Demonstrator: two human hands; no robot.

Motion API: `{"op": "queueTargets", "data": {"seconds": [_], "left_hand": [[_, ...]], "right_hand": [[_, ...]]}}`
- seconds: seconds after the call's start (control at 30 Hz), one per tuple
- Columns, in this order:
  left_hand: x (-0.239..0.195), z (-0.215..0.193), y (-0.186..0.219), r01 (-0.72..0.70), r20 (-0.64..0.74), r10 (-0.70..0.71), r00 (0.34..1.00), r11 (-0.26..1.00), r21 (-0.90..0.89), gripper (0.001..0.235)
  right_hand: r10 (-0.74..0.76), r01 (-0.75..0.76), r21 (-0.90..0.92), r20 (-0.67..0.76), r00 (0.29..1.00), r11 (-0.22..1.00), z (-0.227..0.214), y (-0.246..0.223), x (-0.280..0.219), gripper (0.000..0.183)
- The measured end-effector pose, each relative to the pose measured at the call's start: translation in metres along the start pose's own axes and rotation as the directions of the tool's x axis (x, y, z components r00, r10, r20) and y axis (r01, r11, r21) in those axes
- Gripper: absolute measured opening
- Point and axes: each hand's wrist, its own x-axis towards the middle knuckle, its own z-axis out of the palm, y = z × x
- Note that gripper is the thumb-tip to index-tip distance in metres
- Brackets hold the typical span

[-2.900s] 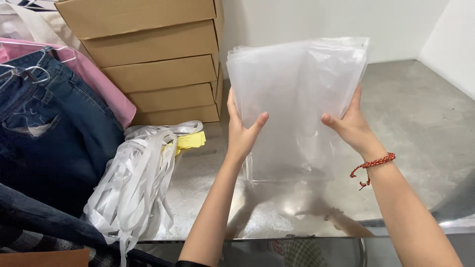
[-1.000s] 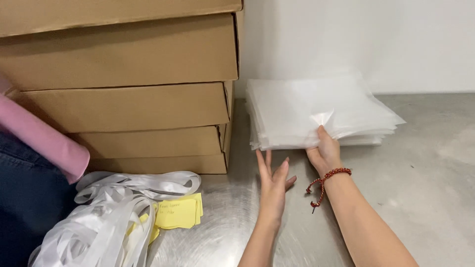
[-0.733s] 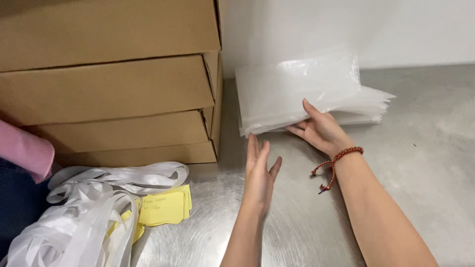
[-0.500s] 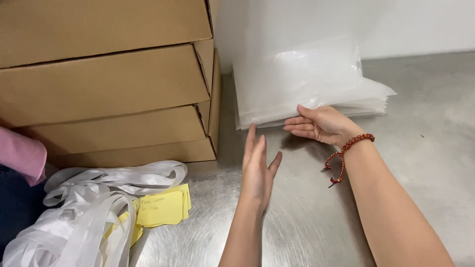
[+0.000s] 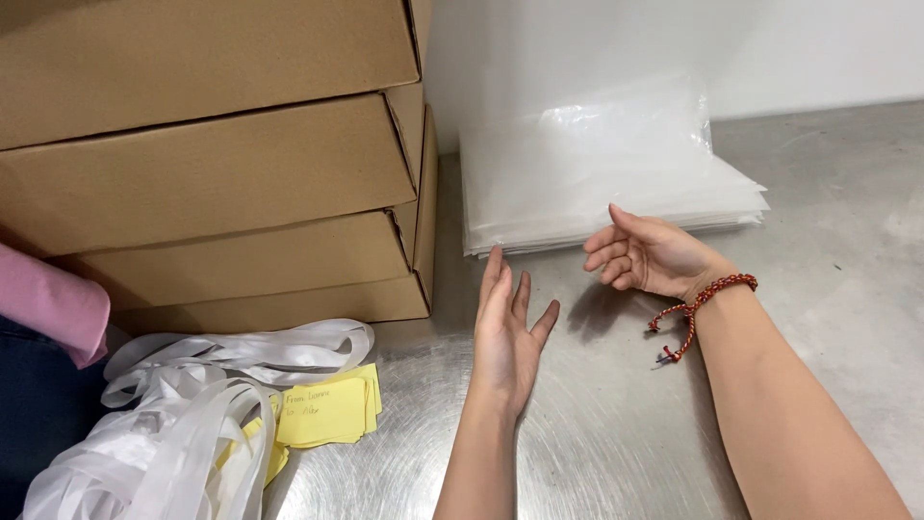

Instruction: Unhanging, folding, and packing clothes into cardboard boxes for distribution

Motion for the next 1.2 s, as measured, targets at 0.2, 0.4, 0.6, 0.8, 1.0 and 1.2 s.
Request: {"op": "queueTargets", "data": {"seconds": [0.2,0.4,0.6,0.8,1.0,1.2], "left_hand": [[-0.001,0.000,0.000,0.005,0.006,-0.005,1.000,1.000,-0.018,0.074],[-0.004,0.002,-0.002,-0.115,-0.060,0.120,0.991,0.989,0.091,0.068],[0.020,-0.037,-0.033,-0.316,0.074,0.575,0.814,0.333,0.889,0.026],[0.010,-0.042,-0.045,-0.166,0.236,0.475,0.847,-0.186,0.969,0.037],[-0.010,-0.007,-0.038,-0.050,0.160,0.228,0.960,-0.423,0.905,0.062],[0.011,-0.023,-0.049,-0.065,0.171,0.189,0.967,-0.468,0.881,0.067]], "right_hand": [[-0.091,0.086,0.039,0.179,0.980,0.996,0.088,-0.019,-0.012,0.061],[-0.096,0.089,-0.042,-0.182,0.979,0.995,0.116,-0.018,-0.006,0.041],[-0.262,0.067,-0.523,-0.308,0.915,0.850,0.117,0.019,0.023,0.040],[-0.383,-0.021,-0.753,-0.359,0.851,0.658,0.129,0.034,0.017,0.029],[-0.890,0.113,-0.898,-0.391,0.234,0.425,0.031,-0.019,-0.036,0.010],[-0.504,-0.234,-0.574,-0.810,0.300,0.784,-0.062,-0.077,-0.090,0.037]]}}
